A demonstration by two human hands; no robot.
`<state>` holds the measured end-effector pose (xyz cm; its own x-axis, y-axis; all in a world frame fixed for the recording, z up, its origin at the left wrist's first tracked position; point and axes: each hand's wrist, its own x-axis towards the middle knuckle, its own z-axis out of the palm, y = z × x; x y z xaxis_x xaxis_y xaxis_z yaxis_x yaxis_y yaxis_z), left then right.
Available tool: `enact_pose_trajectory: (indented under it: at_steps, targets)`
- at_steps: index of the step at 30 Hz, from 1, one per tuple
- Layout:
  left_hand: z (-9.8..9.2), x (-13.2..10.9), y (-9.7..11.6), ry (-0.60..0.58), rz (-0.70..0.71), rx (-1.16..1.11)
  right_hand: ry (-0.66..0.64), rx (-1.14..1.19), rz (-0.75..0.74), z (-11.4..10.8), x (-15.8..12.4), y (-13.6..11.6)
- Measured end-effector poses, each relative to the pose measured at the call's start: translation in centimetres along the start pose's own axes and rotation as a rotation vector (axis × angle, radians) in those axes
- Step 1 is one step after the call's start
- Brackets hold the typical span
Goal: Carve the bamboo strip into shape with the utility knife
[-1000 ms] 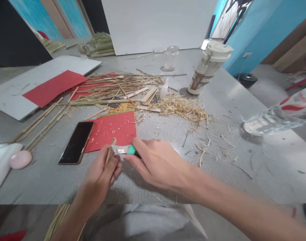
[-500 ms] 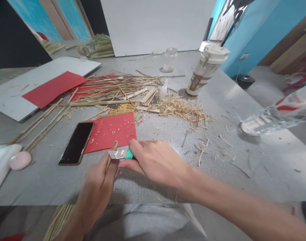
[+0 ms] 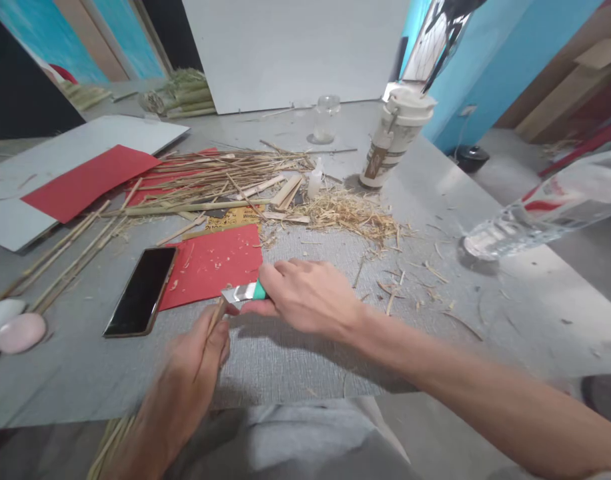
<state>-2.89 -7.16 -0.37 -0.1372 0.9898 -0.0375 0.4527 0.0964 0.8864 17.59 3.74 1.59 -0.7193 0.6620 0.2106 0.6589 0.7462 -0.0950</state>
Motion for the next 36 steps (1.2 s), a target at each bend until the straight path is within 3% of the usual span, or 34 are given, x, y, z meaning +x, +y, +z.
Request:
enact_pose_trajectory:
  at_steps: [13, 26, 29, 33, 36]
  targets:
    - [-0.2, 0.0, 1.5, 0.051, 0.023, 0.092, -0.043, 0.207, 0.001, -0.6, -0.6, -1.8]
    - [0.3, 0.2, 1.0, -0.093, -0.025, 0.177, 0.025, -0.046, -0.056, 1.4, 0.0, 0.0]
    - [-0.4, -0.5, 1.1, -0.113, -0.035, 0.203, 0.014, -0.087, 0.060, 1.1, 0.5, 1.5]
    - [-1.5, -1.9, 0.5, -0.133, -0.074, 0.145, 0.097, -0.193, 0.472, -0.5, 0.4, 5.5]
    - [-1.7, -1.7, -0.4, -0.202, -0.166, -0.025, 0.189, -0.135, 0.462, -1.6, -0.2, 5.9]
